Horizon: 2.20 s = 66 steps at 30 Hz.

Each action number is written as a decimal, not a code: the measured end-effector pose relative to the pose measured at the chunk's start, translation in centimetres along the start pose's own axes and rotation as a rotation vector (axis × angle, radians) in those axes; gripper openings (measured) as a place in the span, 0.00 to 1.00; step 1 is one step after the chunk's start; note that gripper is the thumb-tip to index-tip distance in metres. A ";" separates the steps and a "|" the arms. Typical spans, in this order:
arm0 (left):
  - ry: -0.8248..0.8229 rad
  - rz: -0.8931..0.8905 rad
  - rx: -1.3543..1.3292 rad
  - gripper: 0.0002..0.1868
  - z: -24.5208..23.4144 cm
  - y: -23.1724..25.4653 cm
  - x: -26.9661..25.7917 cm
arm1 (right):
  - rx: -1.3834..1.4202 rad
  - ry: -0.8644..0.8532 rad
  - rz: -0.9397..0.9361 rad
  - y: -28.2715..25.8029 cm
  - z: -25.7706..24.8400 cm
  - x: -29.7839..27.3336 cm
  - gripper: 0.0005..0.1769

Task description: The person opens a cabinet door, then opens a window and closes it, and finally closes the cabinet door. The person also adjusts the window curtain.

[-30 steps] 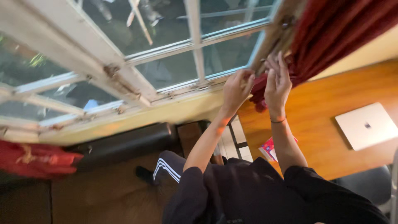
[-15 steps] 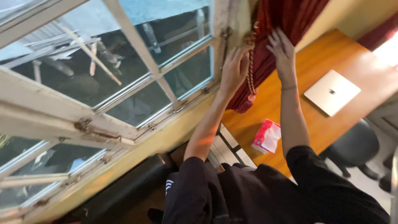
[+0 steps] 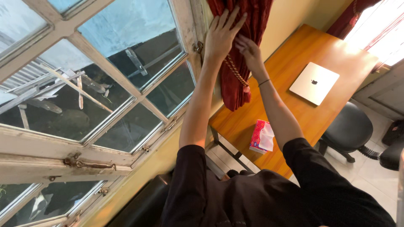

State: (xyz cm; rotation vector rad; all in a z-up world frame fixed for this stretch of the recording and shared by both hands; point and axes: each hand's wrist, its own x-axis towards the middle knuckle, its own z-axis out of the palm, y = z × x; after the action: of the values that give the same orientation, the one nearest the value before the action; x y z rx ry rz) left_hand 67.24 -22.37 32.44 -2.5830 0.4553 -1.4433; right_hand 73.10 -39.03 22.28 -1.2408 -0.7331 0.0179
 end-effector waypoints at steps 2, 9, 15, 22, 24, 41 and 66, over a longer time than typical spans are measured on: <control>0.006 -0.004 0.019 0.31 1.0 -0.5 0.1 | -0.168 0.087 -0.055 0.6 1.6 -1.5 0.22; 0.035 0.037 0.108 0.25 2.1 -1.6 0.5 | -0.669 0.378 0.014 -0.4 7.7 -4.6 0.17; 0.063 0.041 0.069 0.25 1.2 -1.4 0.5 | -0.876 0.503 -0.101 -1.2 8.9 -3.0 0.08; 0.053 0.038 0.066 0.25 1.9 -1.5 0.8 | -0.589 0.391 -0.208 -3.1 7.3 -2.5 0.06; 0.036 0.031 0.065 0.24 2.0 -1.5 0.8 | -0.564 0.322 -0.184 -4.0 7.3 -2.6 0.06; 0.009 -0.216 -0.277 0.24 -6.4 3.9 -6.4 | -0.796 0.388 -0.616 -13.7 6.9 -10.7 0.24; 0.344 -0.604 0.052 0.19 -28.8 5.3 -29.7 | -0.476 0.072 -0.581 -10.9 31.0 -18.0 0.47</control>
State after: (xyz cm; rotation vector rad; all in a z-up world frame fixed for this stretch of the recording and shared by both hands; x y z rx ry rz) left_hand 27.12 -16.92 22.26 -2.5475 -0.3700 -2.0570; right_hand 39.23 -23.63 26.72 -1.4201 -1.0489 -0.7088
